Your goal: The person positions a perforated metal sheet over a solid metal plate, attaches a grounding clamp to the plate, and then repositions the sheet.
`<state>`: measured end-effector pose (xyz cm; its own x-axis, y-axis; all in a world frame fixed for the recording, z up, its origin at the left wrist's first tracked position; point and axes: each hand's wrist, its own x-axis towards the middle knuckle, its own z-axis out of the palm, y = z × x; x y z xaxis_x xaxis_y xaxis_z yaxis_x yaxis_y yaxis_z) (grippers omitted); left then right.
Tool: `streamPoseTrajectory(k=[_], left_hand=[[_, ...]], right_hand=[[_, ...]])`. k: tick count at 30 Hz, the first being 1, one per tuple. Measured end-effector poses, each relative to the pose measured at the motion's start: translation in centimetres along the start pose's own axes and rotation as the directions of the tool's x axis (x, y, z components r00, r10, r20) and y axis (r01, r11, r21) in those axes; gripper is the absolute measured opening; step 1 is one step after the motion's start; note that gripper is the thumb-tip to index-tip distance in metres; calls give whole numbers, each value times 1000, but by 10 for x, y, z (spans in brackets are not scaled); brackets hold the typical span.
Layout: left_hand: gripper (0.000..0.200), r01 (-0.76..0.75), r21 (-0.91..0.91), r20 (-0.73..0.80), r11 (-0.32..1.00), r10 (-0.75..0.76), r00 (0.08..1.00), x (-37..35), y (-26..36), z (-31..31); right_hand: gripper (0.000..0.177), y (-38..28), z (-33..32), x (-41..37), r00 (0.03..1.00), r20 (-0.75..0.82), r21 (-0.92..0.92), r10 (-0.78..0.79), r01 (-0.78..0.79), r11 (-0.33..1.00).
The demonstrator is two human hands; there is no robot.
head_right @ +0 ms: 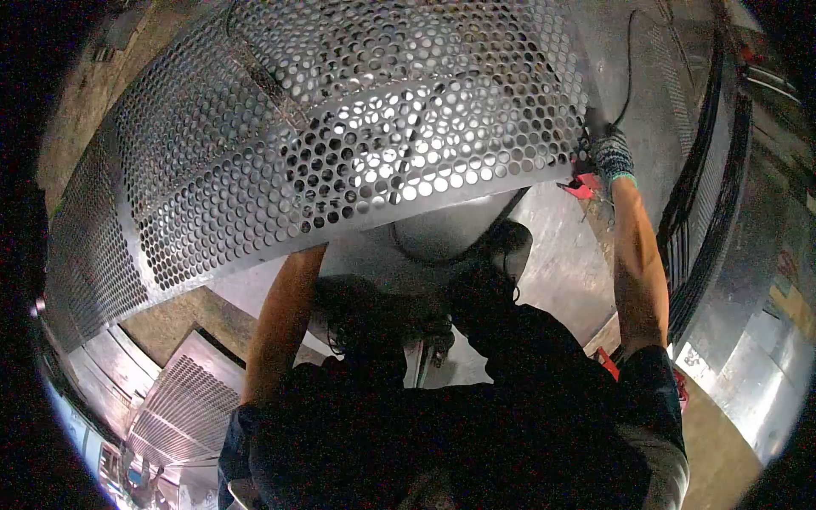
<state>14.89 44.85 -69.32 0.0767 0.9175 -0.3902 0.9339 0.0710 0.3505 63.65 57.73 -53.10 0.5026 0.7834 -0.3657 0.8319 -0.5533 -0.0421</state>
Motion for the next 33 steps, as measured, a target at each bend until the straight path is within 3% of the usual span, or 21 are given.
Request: streamPoseTrajectory(k=[5, 8, 14, 17, 21, 23, 24, 27, 28, 33], left_hand=[[51, -34, -16, 9, 999, 34, 999, 4, 15, 8], [51, -55, -26, 13, 998, 55, 998, 3, 24, 12], [51, -104, -65, 20, 992, 106, 994, 1, 47, 20], [51, -125, -82, 23, 989, 127, 992, 0, 58, 25], [51, -150, -103, 13, 983, 153, 988, 6, 71, 30], [51, -166, -117, 7, 979, 168, 986, 7, 76, 31], [51, -174, -121, 1, 977, 176, 984, 9, 79, 32], [51, -207, -135, -6, 969, 208, 978, 12, 88, 37], [51, -222, -138, 0, 965, 224, 975, 19, 90, 39], [51, -276, -170, -30, 946, 275, 961, 26, 103, 53]], right_hand=[[85, -16, -1, -16, 997, 59, 78, 43, -47, 996], [85, 7, 12, 9, 999, 50, -29, 15, -14, 999], [80, 9, 18, 16, 989, 112, 0, 100, -101, 995], [81, 8, 13, 12, 994, 106, -47, 8, -3, 999], [80, 5, 11, 12, 996, 87, -97, -4, 12, 995], [86, 2, 8, 9, 990, 116, -67, 74, -67, 995], [86, -5, 8, -5, 992, 95, 84, 88, -96, 992], [84, 25, 18, 25, 994, 91, 6, 52, -53, 999], [80, 26, 16, 23, 999, 7, -58, -48, 48, 997], [80, 21, 14, 19, 993, 110, 86, 52, -62, 994]])
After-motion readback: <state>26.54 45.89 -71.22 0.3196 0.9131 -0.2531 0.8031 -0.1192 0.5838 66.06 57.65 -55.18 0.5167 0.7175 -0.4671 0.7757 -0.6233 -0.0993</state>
